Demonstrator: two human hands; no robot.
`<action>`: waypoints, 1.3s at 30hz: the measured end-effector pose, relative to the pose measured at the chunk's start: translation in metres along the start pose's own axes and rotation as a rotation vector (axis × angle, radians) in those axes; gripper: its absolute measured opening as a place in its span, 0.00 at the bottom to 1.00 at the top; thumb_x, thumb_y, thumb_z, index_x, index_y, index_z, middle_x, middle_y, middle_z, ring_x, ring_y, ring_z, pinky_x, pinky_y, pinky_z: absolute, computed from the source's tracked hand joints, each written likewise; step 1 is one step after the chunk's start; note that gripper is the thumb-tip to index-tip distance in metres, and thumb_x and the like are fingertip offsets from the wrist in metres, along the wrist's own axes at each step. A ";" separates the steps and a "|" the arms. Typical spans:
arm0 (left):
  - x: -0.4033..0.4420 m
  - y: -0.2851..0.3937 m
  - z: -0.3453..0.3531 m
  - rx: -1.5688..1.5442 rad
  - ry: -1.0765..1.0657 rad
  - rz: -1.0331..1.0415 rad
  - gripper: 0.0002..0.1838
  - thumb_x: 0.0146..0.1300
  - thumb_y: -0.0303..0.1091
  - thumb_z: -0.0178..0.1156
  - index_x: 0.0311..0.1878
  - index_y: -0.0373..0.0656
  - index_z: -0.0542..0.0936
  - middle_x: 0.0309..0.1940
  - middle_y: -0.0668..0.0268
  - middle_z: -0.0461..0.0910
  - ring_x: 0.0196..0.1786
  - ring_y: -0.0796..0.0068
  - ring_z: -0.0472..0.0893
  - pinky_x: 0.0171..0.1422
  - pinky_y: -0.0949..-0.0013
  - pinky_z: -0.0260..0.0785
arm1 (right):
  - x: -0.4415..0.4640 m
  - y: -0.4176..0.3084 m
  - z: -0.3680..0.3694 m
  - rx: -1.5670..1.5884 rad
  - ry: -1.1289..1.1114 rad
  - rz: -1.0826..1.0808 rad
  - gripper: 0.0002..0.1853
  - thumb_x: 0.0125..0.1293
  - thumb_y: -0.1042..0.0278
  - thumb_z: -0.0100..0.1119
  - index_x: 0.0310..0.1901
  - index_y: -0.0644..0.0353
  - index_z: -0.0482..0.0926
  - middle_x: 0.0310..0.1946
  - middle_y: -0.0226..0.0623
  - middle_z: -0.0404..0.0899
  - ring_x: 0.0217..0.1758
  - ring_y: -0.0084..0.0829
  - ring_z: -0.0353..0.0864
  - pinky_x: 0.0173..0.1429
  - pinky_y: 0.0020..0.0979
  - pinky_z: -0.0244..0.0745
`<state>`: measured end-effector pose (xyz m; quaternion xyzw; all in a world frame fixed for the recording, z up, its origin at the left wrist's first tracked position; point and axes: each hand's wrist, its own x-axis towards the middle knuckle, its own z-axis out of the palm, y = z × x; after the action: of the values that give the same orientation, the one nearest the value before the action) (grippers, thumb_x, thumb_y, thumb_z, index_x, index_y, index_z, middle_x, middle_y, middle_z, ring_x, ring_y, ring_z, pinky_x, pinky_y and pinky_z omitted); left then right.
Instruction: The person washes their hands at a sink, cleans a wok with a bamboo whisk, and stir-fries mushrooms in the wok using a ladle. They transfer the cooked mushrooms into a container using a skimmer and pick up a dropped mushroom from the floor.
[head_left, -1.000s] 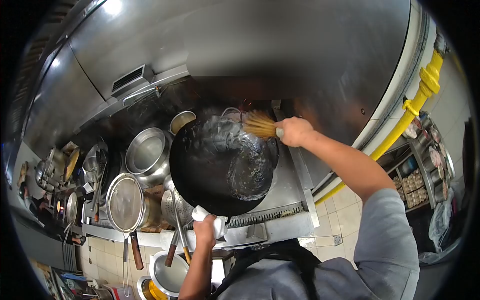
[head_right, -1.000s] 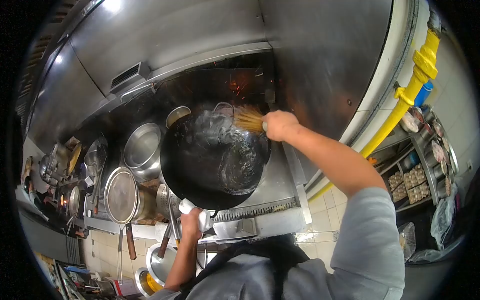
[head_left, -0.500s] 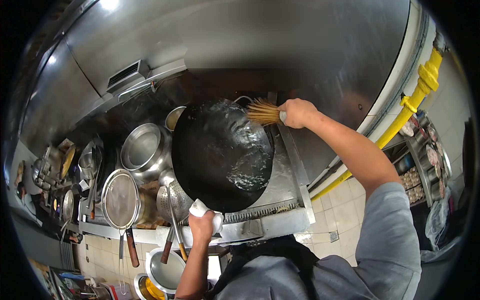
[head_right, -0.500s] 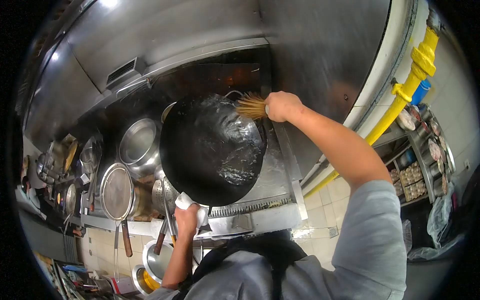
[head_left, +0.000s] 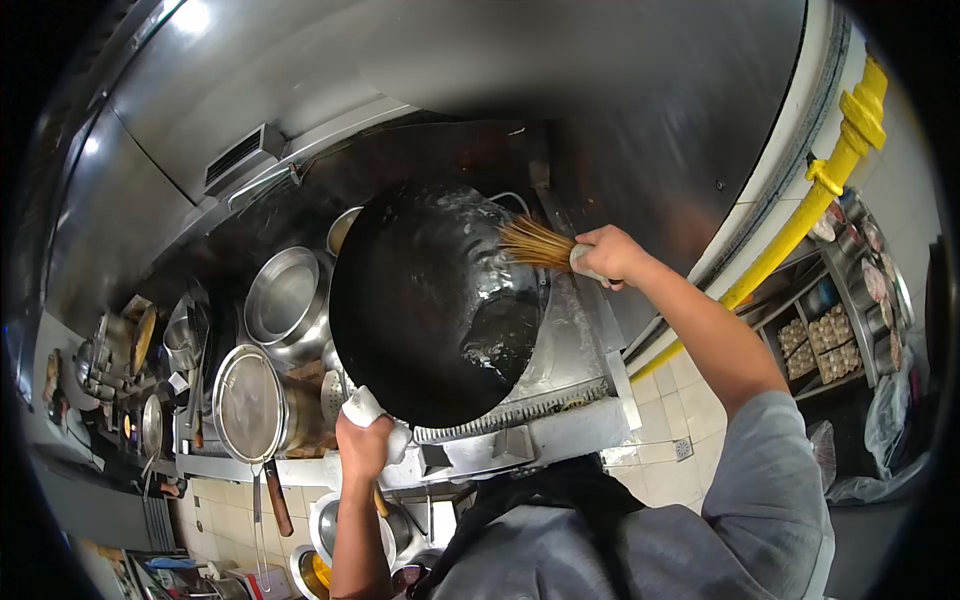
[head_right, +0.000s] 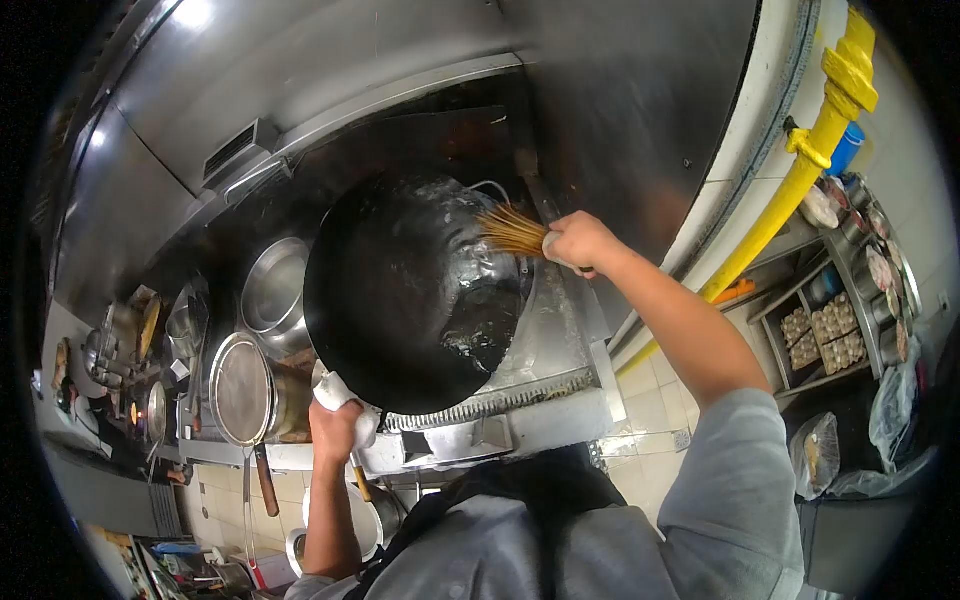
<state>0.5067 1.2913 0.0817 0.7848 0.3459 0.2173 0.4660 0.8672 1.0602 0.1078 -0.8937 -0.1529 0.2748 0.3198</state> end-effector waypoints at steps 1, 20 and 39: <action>0.001 0.005 -0.002 0.003 -0.002 0.002 0.07 0.46 0.26 0.56 0.30 0.35 0.75 0.25 0.64 0.77 0.29 0.74 0.76 0.37 0.67 0.69 | 0.000 0.007 0.002 0.004 0.000 0.001 0.32 0.54 0.65 0.63 0.64 0.51 0.70 0.32 0.40 0.80 0.20 0.27 0.76 0.18 0.29 0.70; -0.026 -0.063 -0.034 0.110 0.009 0.111 0.25 0.42 0.27 0.64 0.47 0.34 0.71 0.31 0.57 0.79 0.33 0.65 0.80 0.41 0.65 0.72 | -0.071 0.140 0.109 0.644 0.121 -0.054 0.33 0.63 0.72 0.59 0.69 0.63 0.59 0.49 0.42 0.77 0.40 0.28 0.78 0.37 0.30 0.76; 0.038 -0.101 0.135 -1.047 0.121 -0.710 0.10 0.53 0.28 0.59 0.34 0.30 0.77 0.27 0.58 0.79 0.24 0.65 0.80 0.26 0.61 0.71 | 0.123 -0.063 0.139 -0.149 0.785 -0.627 0.31 0.56 0.64 0.65 0.62 0.58 0.70 0.41 0.47 0.82 0.36 0.39 0.86 0.31 0.33 0.79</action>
<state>0.5868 1.2738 -0.0698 0.2768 0.4589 0.2337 0.8113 0.8776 1.2308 0.0109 -0.8612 -0.3012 -0.2028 0.3558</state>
